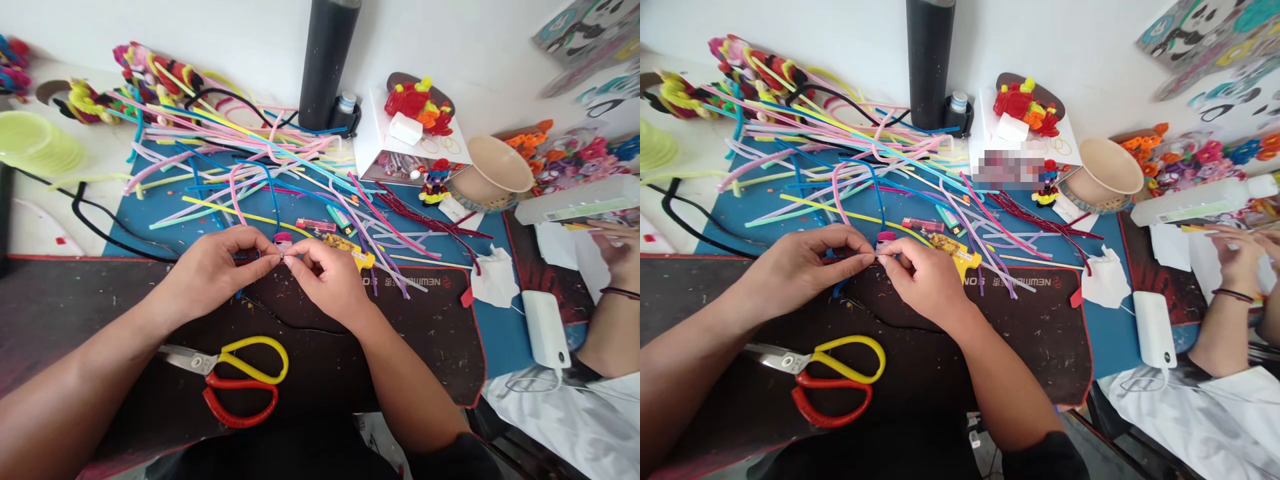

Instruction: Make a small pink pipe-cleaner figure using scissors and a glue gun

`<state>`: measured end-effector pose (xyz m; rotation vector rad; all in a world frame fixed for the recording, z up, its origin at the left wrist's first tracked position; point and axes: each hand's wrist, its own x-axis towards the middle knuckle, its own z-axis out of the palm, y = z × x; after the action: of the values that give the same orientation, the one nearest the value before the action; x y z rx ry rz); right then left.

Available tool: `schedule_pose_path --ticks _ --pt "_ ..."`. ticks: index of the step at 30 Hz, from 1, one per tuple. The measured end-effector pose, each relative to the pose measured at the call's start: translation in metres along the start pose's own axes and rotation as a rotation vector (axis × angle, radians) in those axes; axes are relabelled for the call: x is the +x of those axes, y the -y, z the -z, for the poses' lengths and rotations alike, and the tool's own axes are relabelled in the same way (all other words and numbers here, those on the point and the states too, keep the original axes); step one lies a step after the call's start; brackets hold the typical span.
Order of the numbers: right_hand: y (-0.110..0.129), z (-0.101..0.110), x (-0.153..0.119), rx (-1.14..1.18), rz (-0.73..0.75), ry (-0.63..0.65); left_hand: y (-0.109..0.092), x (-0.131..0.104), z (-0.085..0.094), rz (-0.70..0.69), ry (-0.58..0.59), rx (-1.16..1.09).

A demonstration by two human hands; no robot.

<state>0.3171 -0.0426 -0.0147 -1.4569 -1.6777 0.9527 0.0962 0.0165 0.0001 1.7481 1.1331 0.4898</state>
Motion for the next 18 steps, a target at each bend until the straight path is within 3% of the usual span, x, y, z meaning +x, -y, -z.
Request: schedule_pose_path --ticks 18 --pt "-0.0009 -0.001 0.0002 0.009 0.009 -0.012 0.0003 0.0009 -0.0003 0.016 -0.012 0.001"
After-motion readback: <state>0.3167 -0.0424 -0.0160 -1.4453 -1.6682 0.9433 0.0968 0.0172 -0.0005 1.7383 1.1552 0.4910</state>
